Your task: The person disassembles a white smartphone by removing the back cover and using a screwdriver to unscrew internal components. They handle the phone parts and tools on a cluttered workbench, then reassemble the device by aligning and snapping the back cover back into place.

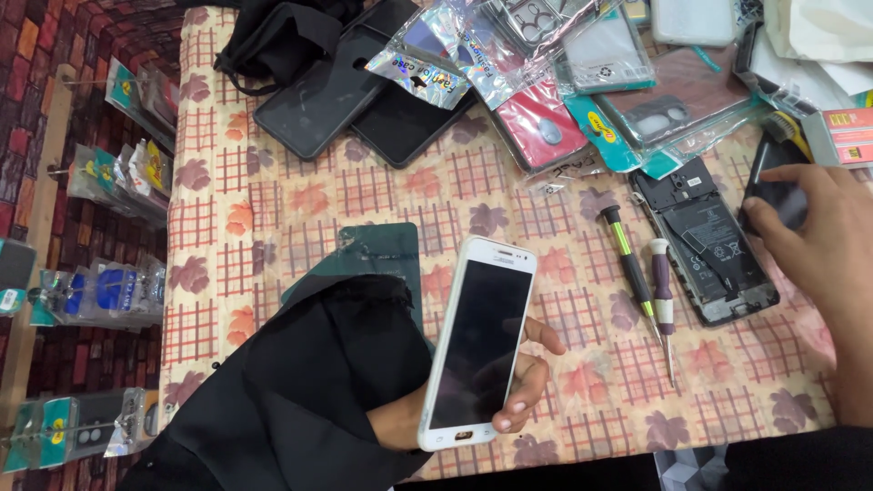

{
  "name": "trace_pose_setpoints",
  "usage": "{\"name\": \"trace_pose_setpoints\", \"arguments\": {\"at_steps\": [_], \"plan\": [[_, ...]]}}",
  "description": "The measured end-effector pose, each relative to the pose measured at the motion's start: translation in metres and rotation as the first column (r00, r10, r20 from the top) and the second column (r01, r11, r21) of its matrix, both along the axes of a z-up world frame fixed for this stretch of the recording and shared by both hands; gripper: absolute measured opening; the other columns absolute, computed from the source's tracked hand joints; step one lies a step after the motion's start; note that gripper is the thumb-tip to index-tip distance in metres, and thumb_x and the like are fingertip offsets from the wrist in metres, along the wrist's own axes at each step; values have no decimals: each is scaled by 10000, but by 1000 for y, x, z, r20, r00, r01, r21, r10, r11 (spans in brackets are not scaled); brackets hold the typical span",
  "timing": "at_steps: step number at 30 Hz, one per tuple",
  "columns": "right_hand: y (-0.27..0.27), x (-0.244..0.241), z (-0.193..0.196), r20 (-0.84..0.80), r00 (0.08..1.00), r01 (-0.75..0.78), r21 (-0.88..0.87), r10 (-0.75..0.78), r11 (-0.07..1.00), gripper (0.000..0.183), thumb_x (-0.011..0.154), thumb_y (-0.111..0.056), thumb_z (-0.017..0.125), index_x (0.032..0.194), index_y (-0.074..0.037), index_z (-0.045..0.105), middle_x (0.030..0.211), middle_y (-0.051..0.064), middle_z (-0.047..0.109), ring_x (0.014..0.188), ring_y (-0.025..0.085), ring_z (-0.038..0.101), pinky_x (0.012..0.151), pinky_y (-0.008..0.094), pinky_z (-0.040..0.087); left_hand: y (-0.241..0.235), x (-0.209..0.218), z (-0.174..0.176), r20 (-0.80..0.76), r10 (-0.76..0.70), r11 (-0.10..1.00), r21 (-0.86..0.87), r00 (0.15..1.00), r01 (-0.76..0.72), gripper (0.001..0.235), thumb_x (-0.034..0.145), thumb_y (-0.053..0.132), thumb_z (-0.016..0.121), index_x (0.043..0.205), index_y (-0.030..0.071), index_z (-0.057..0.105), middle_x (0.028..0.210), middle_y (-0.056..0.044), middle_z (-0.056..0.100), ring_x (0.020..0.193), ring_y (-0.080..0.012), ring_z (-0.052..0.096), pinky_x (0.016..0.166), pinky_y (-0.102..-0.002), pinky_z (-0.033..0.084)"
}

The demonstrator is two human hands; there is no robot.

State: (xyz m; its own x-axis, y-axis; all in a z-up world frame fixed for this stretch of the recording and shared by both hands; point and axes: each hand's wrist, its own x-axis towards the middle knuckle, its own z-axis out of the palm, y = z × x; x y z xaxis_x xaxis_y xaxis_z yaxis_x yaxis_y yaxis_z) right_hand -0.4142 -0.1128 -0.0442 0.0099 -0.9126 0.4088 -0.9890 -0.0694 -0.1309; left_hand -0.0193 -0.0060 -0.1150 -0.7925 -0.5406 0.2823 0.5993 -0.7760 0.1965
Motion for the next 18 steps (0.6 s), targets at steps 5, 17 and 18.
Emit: {"name": "trace_pose_setpoints", "arguments": {"at_steps": [5, 17, 18], "plan": [[22, 27, 25, 285, 955, -72, -55, 85, 996, 176, 1066, -153, 679, 1192, -34, 715, 1021, 172, 706, 915, 309, 681, 747, 389, 526, 5, 7, 25, 521, 377, 924, -264, 766, -275, 529, 1100, 357, 567, 1387, -75, 466, 1064, -91, 652, 886, -136, 676, 789, -339, 577], [84, 117, 48, -29, 999, 45, 406, -36, 913, 540, 799, -516, 789, 1184, -146, 711, 810, -10, 756, 684, 163, 733, 566, 339, 565, -3, -4, 44, 729, 513, 859, -438, 453, -267, 519, 975, 20, 559, 1473, -12, 420, 1245, -168, 711, 1124, -186, 708, 980, -325, 579], [85, 117, 47, -15, 998, 60, 444, -59, 894, 537, 808, -517, 800, 1193, -157, 701, 778, -18, 755, 663, 164, 732, 559, 348, 565, -3, -4, 45, 734, 505, 863, -432, 454, -261, 521, 979, 14, 557, 1481, -12, 418, 1248, -171, 715, 1134, -189, 705, 987, -326, 576]]}}
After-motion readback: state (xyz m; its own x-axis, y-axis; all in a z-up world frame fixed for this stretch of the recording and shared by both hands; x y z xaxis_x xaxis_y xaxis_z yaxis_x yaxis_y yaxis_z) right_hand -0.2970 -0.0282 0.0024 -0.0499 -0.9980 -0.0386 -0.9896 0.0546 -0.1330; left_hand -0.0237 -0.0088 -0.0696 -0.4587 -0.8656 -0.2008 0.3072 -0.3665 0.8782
